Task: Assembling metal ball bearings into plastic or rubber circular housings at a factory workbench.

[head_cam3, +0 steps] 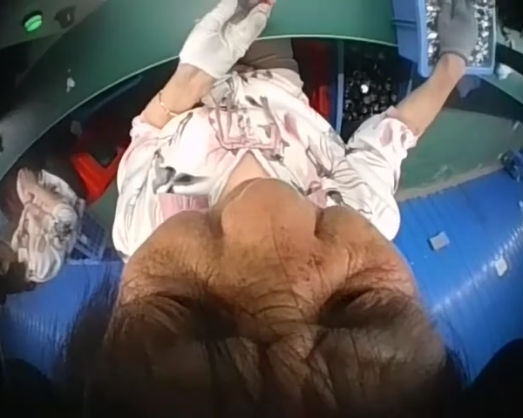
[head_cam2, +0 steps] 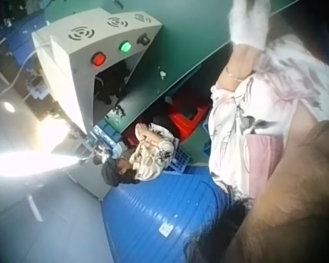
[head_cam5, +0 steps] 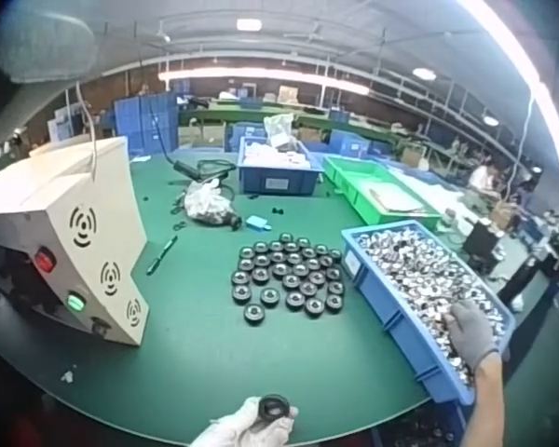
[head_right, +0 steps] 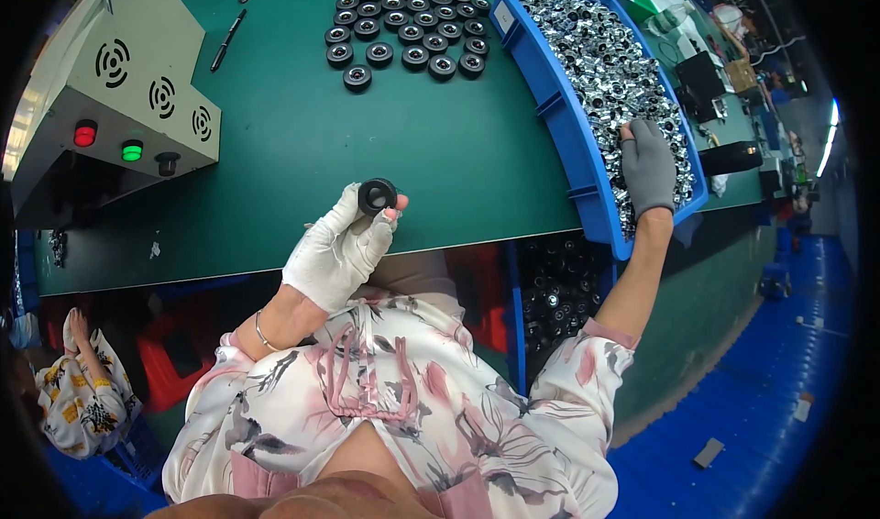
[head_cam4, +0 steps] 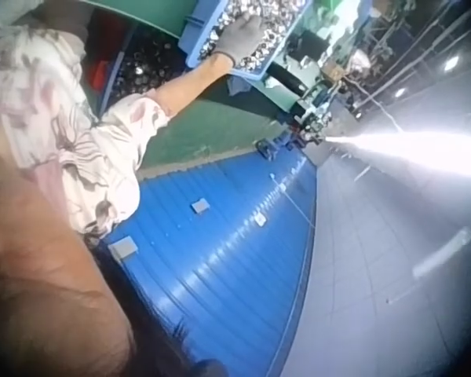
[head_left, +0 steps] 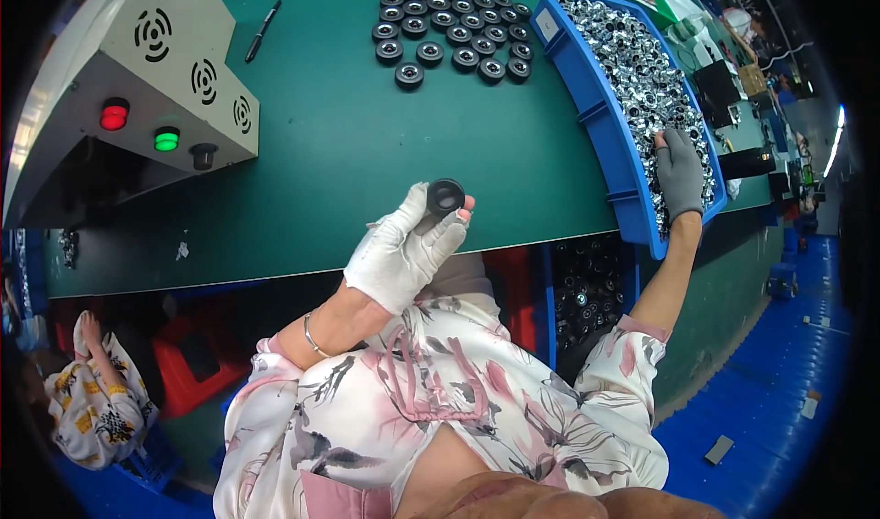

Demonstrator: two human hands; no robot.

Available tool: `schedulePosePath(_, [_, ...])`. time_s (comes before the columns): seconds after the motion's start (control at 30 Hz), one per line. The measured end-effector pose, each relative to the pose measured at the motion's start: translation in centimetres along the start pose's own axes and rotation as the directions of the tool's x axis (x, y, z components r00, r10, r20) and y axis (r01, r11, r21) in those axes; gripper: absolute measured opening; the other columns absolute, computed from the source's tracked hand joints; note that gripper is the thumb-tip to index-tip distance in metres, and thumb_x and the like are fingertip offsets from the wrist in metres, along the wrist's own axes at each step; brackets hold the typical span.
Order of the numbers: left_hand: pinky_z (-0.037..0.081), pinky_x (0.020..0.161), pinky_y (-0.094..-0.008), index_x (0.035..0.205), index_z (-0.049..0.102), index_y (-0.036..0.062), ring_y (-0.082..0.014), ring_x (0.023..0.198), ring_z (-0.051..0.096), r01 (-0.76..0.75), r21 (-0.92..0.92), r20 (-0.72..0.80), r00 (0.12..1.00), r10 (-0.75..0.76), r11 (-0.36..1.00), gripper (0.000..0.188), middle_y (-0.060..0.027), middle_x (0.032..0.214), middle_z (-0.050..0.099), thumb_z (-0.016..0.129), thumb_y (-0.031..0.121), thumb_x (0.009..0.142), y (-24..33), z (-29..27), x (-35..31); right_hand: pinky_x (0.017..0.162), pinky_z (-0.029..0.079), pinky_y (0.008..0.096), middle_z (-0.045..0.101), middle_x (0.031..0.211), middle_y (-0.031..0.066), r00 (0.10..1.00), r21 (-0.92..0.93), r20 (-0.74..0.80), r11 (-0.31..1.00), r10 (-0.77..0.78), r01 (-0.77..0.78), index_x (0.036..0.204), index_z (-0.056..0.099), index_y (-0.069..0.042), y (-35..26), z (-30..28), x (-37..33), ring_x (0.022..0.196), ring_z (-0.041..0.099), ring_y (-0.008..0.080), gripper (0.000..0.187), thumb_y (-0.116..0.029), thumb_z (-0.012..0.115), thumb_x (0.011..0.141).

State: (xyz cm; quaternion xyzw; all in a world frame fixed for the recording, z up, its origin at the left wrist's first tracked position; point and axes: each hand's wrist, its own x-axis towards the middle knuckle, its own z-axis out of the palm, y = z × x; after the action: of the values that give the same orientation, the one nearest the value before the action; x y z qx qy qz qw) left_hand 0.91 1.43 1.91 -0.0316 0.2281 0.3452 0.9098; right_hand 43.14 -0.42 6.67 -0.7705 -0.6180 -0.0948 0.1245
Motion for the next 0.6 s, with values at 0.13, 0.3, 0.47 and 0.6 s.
schedulePosePath(0.13, [0.062,0.088,-0.0295,0.118,0.056,-0.0035,-0.0237,0.102,0.066,0.017,-0.060,-0.025,1.000,-0.019,0.998,0.032,-0.0182,0.114,0.063,0.054,0.026,0.104,-0.10,0.42,-0.12,0.076,0.046,0.0431,0.061,0.098,0.0180,1.000,0.016,-0.002,1.000,-0.011,0.011,0.102,0.061,0.000,0.22,0.12,0.15,0.088,0.061,0.0387,0.024,-0.021,0.051,0.102])
schedulePosePath(0.3, [0.059,0.086,-0.0331,0.118,0.057,-0.0005,-0.0246,0.099,0.065,0.068,0.019,-0.030,0.997,-0.068,0.997,0.033,-0.0180,0.113,0.063,0.055,0.029,0.103,0.02,0.76,-0.32,0.076,0.047,0.0422,0.061,0.098,0.0179,1.000,0.015,0.014,1.000,0.010,-0.010,0.102,0.061,0.001,0.10,0.03,0.26,0.087,0.061,0.0384,0.025,-0.021,0.051,0.102])
schedulePosePath(0.47, [0.058,0.086,-0.0342,0.118,0.057,0.0003,-0.0235,0.098,0.064,0.060,0.008,-0.079,0.995,-0.059,0.998,0.034,-0.0174,0.113,0.063,0.055,0.030,0.103,-0.23,0.92,-0.01,0.076,0.046,0.0424,0.060,0.098,0.0180,1.000,0.008,0.008,1.000,0.008,-0.009,0.102,0.060,0.001,0.08,0.19,0.23,0.086,0.060,0.0390,0.025,-0.021,0.051,0.102])
schedulePosePath(0.6, [0.058,0.086,-0.0334,0.118,0.057,-0.0004,-0.0223,0.098,0.064,0.027,0.039,-0.059,0.998,-0.024,0.999,0.035,-0.0168,0.114,0.062,0.054,0.031,0.104,-0.50,0.75,0.32,0.076,0.047,0.0460,0.062,0.098,0.0171,1.000,0.006,0.000,1.000,0.005,-0.005,0.098,0.062,-0.001,-0.02,0.10,0.27,0.088,0.060,0.0397,0.022,-0.020,0.053,0.100])
